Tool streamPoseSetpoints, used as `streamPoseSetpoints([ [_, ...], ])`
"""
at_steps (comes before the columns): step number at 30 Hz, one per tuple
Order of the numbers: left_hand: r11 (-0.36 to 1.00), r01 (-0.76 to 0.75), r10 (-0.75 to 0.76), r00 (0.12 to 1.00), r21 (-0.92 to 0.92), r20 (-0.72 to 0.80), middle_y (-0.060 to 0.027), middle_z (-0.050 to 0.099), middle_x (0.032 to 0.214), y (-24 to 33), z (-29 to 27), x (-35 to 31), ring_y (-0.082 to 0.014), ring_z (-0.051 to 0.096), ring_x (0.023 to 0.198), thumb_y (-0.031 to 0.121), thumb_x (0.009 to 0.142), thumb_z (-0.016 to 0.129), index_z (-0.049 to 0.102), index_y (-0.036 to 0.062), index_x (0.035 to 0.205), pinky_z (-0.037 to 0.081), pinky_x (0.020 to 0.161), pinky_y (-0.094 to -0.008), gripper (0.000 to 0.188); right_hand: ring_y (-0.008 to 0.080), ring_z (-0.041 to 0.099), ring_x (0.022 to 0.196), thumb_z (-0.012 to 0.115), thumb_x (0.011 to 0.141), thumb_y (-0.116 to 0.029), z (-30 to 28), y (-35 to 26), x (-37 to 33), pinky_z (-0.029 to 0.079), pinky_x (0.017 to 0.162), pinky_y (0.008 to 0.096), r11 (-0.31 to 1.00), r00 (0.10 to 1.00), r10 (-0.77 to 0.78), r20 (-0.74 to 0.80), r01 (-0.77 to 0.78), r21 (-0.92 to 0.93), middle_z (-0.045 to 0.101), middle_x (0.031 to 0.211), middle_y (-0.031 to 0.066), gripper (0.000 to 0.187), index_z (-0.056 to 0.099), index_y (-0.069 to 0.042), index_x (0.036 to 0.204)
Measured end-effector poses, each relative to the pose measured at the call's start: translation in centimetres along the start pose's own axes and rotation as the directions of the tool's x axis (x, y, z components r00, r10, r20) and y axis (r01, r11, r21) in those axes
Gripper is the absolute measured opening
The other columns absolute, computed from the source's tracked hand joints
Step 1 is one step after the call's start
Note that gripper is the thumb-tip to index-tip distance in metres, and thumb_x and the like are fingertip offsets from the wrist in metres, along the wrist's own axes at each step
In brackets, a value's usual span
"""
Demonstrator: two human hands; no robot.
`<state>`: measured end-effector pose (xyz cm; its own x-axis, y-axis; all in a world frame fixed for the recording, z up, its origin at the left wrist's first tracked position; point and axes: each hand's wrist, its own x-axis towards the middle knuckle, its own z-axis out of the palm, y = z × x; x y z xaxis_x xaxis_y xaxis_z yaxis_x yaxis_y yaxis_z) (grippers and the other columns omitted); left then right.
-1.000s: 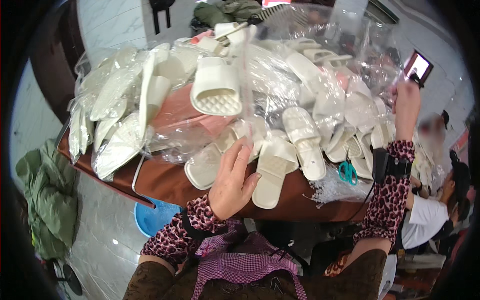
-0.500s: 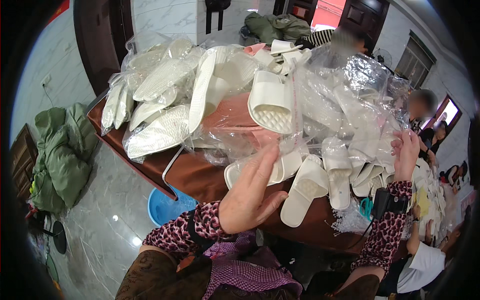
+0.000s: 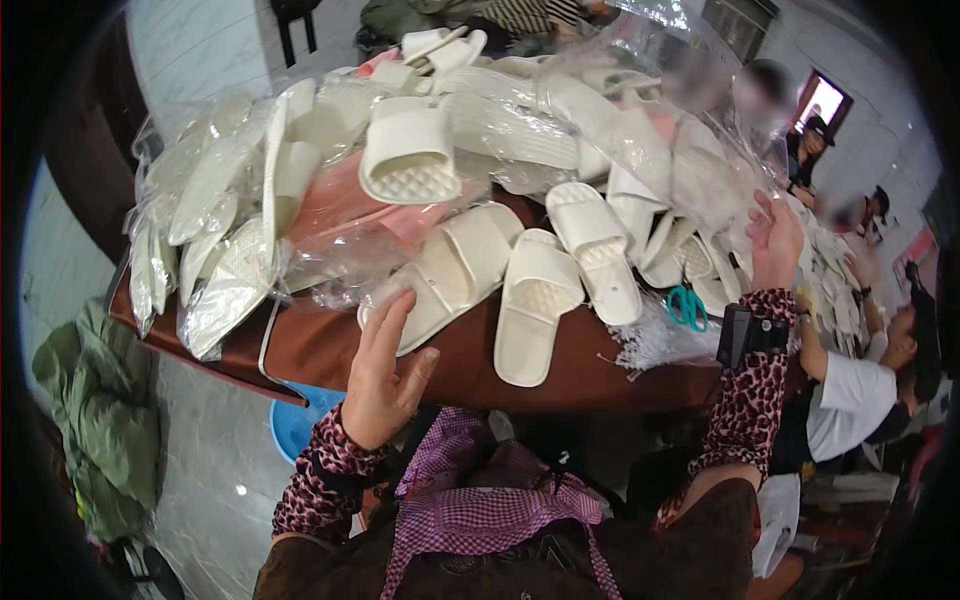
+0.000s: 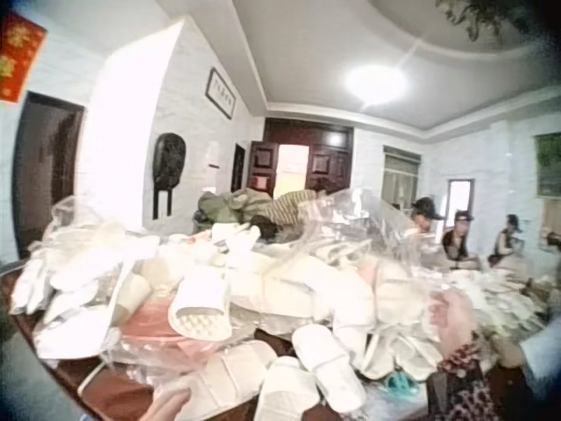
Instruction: The recorder is assembling and packaging white slippers at a manufacturing station.
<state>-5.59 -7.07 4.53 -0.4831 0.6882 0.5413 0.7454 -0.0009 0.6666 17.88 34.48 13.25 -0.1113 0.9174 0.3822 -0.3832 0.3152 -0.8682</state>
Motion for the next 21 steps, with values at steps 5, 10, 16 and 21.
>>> streamPoseSetpoints([
  [5, 0.996, -0.049, 0.057, 0.993, -0.081, 0.101, -0.0233, 0.043, 0.125, 2.3, 2.2, -0.5, -0.0372, 0.044, 0.116, 0.004, 0.077, 0.063, 0.037, -0.0039, 0.127, 0.036, 0.097, -0.037, 0.057, 0.0145, 0.058, 0.06, 0.051, 0.086, -0.015, -1.5, -1.5, -4.0, 0.043, 0.04, 0.0232, 1.0, 1.0, -0.016, -0.017, 0.016, -0.002, 0.062, 0.088, 0.012, 0.021, 0.048, 0.0, 0.102],
  [10, 0.974, -0.097, 0.137, 0.972, -0.207, 0.19, -0.0237, 0.041, 0.127, 3.4, 3.4, -1.0, -0.0328, 0.044, 0.117, 0.007, 0.076, 0.067, 0.03, -0.0042, 0.132, 0.037, 0.095, -0.0377, 0.069, 0.014, 0.057, 0.05, 0.054, 0.086, -0.015, 2.2, 1.2, -11.2, 0.038, 0.036, 0.0207, 0.999, 0.994, 0.01, 0.108, -0.004, -0.05, 0.059, 0.078, 0.0089, 0.018, 0.046, -0.004, 0.099],
  [16, 0.89, 0.02, 0.131, 0.946, -0.456, 0.298, -0.0215, 0.027, 0.139, 3.0, 4.2, -2.4, -0.029, 0.04, 0.12, 0.016, 0.064, 0.081, 0.001, -0.0001, 0.14, 0.035, 0.098, -0.0385, 0.112, 0.0119, 0.054, 0.046, 0.046, 0.089, -0.009, 7.7, 4.0, -18.0, 0.035, 0.034, 0.0209, 0.975, 0.932, 0.193, 0.306, -0.145, -0.171, 0.06, 0.078, 0.0115, 0.015, 0.039, -0.004, 0.101],
  [21, 0.883, 0.116, 0.083, 0.914, -0.455, 0.396, -0.0205, 0.017, 0.143, 1.6, 4.4, -3.7, -0.0304, 0.039, 0.121, 0.033, 0.057, 0.083, -0.006, 0.0007, 0.14, 0.033, 0.099, -0.0415, 0.126, 0.0126, 0.054, 0.049, 0.046, 0.087, -0.001, 11.2, 6.7, -19.2, 0.042, 0.04, 0.0238, 0.98, 0.871, 0.199, 0.45, -0.179, -0.087, 0.058, 0.076, 0.0115, 0.014, 0.039, -0.001, 0.099],
])
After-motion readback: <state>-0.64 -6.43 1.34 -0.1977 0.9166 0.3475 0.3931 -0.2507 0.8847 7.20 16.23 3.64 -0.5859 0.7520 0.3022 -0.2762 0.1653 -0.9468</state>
